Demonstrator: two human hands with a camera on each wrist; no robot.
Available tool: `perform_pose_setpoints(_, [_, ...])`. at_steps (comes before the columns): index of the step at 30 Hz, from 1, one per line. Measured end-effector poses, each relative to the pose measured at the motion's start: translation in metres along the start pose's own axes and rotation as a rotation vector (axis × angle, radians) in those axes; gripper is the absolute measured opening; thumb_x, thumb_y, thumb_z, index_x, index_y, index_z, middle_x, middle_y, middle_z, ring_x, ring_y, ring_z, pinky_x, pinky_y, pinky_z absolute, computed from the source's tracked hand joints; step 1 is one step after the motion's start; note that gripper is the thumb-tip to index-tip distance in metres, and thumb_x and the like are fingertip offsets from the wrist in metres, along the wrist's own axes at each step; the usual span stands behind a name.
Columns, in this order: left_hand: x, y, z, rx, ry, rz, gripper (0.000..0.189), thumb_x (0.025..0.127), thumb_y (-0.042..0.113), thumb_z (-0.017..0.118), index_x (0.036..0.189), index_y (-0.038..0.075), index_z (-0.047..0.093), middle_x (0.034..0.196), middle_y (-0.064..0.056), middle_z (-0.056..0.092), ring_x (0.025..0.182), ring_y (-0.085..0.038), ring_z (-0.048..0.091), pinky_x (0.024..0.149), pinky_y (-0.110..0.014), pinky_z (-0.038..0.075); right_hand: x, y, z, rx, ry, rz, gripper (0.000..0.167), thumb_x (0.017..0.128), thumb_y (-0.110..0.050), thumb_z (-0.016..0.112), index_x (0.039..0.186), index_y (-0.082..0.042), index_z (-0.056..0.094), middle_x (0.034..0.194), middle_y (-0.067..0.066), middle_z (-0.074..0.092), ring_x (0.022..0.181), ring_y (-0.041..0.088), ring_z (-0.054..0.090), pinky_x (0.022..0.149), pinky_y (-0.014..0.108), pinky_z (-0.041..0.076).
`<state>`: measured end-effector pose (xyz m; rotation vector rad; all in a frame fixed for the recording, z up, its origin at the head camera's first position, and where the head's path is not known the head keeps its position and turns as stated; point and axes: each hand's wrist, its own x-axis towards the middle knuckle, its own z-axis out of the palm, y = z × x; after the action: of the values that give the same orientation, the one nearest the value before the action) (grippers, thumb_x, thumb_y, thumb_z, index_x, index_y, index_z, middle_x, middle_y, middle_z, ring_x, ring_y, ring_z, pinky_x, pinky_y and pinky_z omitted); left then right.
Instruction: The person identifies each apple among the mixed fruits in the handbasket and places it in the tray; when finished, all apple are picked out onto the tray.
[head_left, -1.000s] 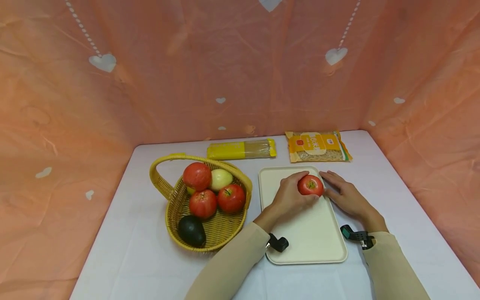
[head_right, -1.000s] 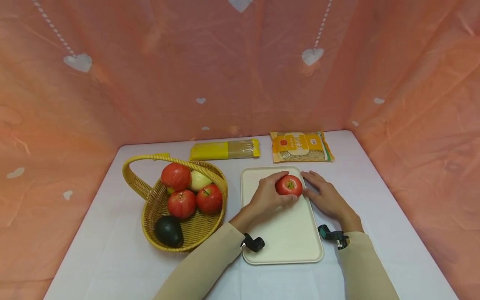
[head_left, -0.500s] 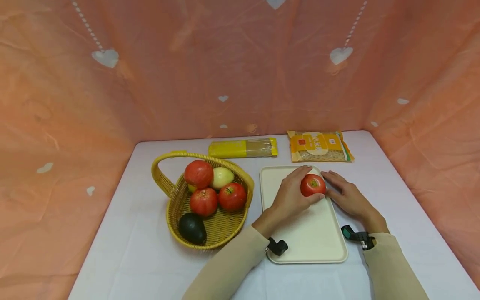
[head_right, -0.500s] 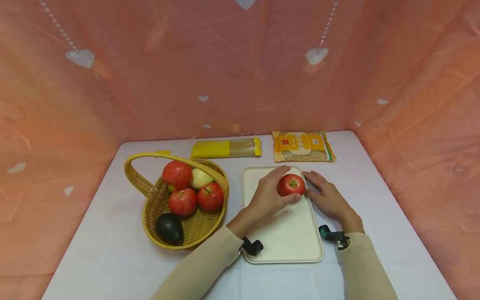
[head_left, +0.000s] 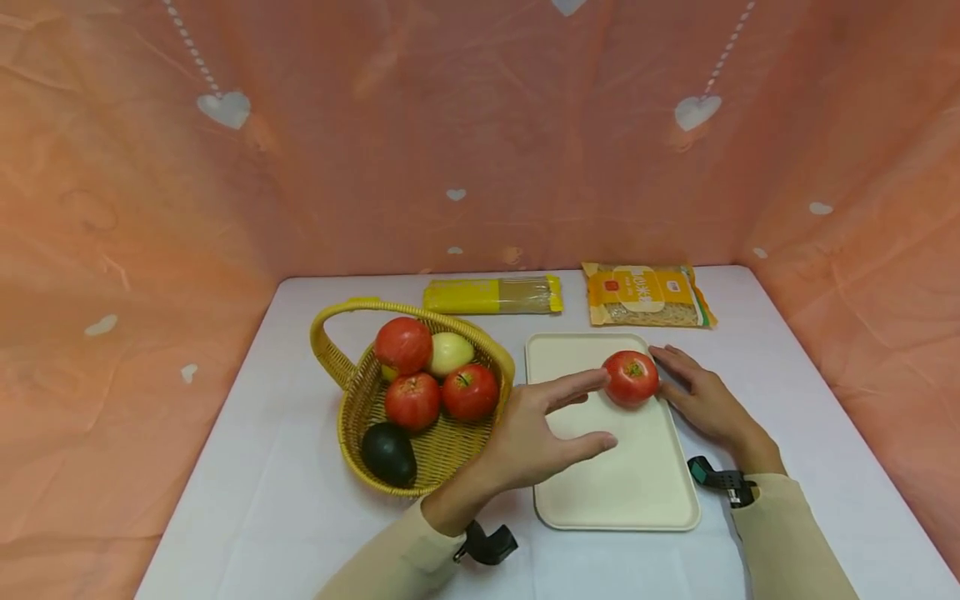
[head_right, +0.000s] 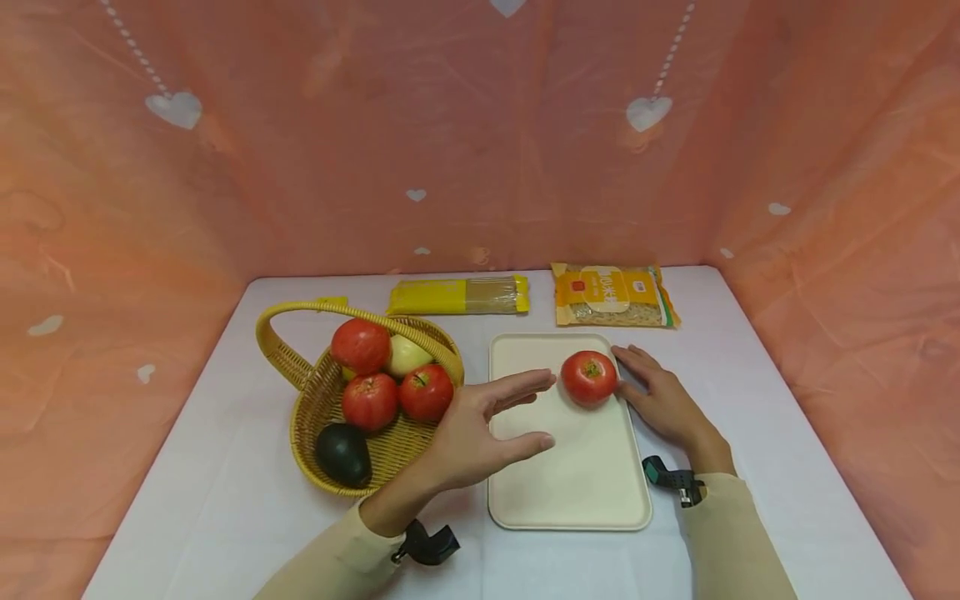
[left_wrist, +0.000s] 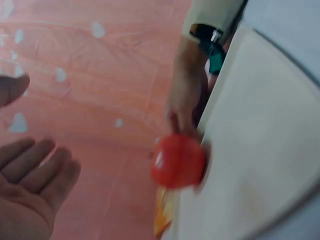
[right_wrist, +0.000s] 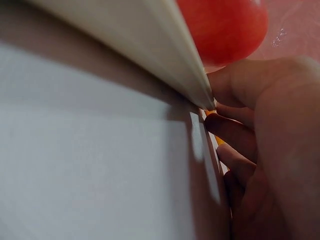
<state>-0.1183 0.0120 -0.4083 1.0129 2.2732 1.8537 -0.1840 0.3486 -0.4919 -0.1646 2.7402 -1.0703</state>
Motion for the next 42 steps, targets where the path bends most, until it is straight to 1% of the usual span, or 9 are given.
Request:
perform_pose_setpoints(7, [-0.041,0.012,-0.065,-0.054,-0.049,-0.051,0.059,0.091,0.006,0.088,0.146,0.002,0.068,0.144,-0.011,0.074,0.133,-0.028,0.072,0.114,-0.039,0.056,-0.001,-0.001,0.000,0.013,-0.008,-0.016,0.067,0.111,-0.029,0.062,0.172,-0.015,0.037,0.181,0.025,0.020,0.166,0.053,0.015,0.125,0.082,0.018])
perform_pose_setpoints(12, [-0.062,0.015,-0.119,-0.047,0.006,-0.122,0.055,0.092,0.004,0.087,0.143,0.000,0.069,0.143,-0.015,0.073,0.133,-0.043,0.069,0.113,-0.048,0.057,0.000,-0.001,0.001,0.023,-0.011,-0.014,0.068,0.111,-0.030,0.062,0.172,-0.015,0.037,0.181,0.026,0.019,0.166,0.054,0.014,0.124,0.083,0.019])
perform_pose_setpoints(15, [-0.070,0.015,-0.149,0.051,0.060,-0.180,0.051,0.093,0.008,0.087,0.141,0.003,0.072,0.140,-0.012,0.075,0.131,-0.040,0.071,0.110,-0.047,0.059,-0.001,0.000,0.001,0.027,-0.011,-0.016,0.068,0.112,-0.030,0.062,0.172,-0.015,0.036,0.181,0.026,0.019,0.166,0.054,0.014,0.125,0.082,0.019])
perform_pose_setpoints(20, [-0.072,0.019,-0.183,0.335,0.177,-0.277,0.052,0.091,0.019,0.091,0.138,0.005,0.075,0.134,-0.010,0.078,0.123,-0.033,0.077,0.106,-0.053,0.060,0.000,0.001,0.002,0.012,-0.013,-0.008,0.068,0.112,-0.032,0.062,0.173,-0.016,0.035,0.181,0.026,0.018,0.166,0.054,0.014,0.124,0.083,0.019])
perform_pose_setpoints(23, [-0.066,0.022,-0.192,0.498,0.223,-0.300,0.056,0.092,0.022,0.091,0.141,0.004,0.073,0.135,-0.015,0.077,0.119,-0.036,0.078,0.102,-0.057,0.061,-0.001,0.001,0.002,0.013,-0.018,0.007,0.069,0.112,-0.034,0.062,0.173,-0.018,0.034,0.181,0.025,0.017,0.166,0.054,0.012,0.123,0.084,0.019])
perform_pose_setpoints(27, [-0.056,0.023,-0.197,0.644,0.216,-0.357,0.062,0.094,0.025,0.088,0.147,0.001,0.068,0.139,-0.021,0.074,0.117,-0.041,0.078,0.098,-0.057,0.064,-0.001,0.001,0.002,0.022,-0.023,0.013,0.070,0.111,-0.035,0.062,0.173,-0.019,0.034,0.182,0.024,0.016,0.167,0.054,0.012,0.122,0.085,0.019])
perform_pose_setpoints(36, [-0.025,0.016,-0.195,0.811,0.081,-0.583,0.077,0.097,0.042,0.081,0.154,-0.005,0.057,0.145,-0.032,0.065,0.128,-0.047,0.068,0.107,-0.059,0.058,-0.003,0.001,0.002,0.020,-0.013,-0.002,0.069,0.111,-0.033,0.062,0.173,-0.017,0.035,0.181,0.026,0.018,0.166,0.054,0.013,0.123,0.084,0.019])
perform_pose_setpoints(39, [-0.013,0.011,-0.195,0.832,0.036,-0.688,0.072,0.098,0.046,0.079,0.148,-0.003,0.059,0.142,-0.031,0.063,0.129,-0.046,0.064,0.107,-0.058,0.057,-0.002,0.001,0.002,0.021,-0.012,0.000,0.069,0.111,-0.033,0.062,0.173,-0.017,0.035,0.181,0.025,0.018,0.166,0.054,0.013,0.123,0.084,0.019])
perform_pose_setpoints(42, [-0.003,0.006,-0.195,0.861,-0.005,-0.742,0.066,0.098,0.046,0.079,0.139,-0.003,0.062,0.136,-0.027,0.065,0.127,-0.043,0.064,0.104,-0.056,0.058,-0.002,0.001,0.003,0.020,-0.015,0.008,0.069,0.111,-0.033,0.062,0.173,-0.019,0.035,0.182,0.024,0.017,0.167,0.053,0.012,0.123,0.084,0.019])
